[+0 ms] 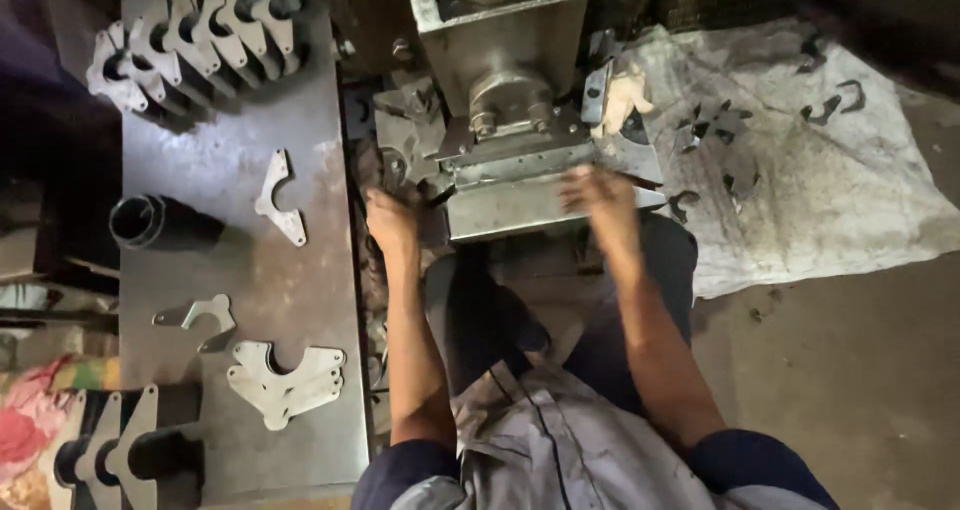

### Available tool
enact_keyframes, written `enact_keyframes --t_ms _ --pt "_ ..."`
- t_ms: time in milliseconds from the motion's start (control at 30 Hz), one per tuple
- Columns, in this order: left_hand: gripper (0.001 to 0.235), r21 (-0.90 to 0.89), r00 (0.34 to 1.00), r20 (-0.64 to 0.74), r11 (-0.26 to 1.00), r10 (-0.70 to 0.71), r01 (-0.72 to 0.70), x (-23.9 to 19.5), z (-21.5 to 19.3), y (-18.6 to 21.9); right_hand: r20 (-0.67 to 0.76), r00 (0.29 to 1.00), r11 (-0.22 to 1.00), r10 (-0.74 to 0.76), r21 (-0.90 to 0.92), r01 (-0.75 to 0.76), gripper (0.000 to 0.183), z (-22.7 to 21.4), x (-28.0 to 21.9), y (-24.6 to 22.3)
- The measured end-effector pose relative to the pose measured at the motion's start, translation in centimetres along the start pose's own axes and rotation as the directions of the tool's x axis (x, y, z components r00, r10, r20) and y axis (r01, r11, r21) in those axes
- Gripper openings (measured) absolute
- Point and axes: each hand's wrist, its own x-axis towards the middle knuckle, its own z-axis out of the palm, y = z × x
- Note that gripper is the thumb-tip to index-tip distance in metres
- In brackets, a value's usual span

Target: Operating a manual stamping press to form or punch metal components and inspecting the results.

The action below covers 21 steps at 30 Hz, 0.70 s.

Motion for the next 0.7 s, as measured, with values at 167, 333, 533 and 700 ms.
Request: enact_keyframes --t_ms 167,333,533,700 --pt "0.026 -0.705 0.819 0.551 0.437 -0.159 0.559 1.8 -8.4 1.5 0.510 0.814 0.960 0.278 -0.125 -0.250 0.035 7.5 -3.3 7.7" --pt "0.052 -0.491 0.922 0.342 0.802 -0.183 0.341 0.7 -11.3 4.0 0.458 0.862 0.976 0.217 -0.127 -0.178 0.027 11.7 -6.2 12.3" --pt "0.076 -0.352 0.940 0.308 0.901 -0.144 0.253 1.8 -11.1 6.0 0.295 0.939 0.970 0.174 -0.217 -0.112 0.026 12.1 -5.0 13.1" --pt "0.084 -0.290 0.962 0.231 0.933 -0.146 0.211 2.3 -7.6 4.0 0.333 0.912 0.971 0.240 -0.089 -0.224 0.021 14.0 -5.5 14.3"
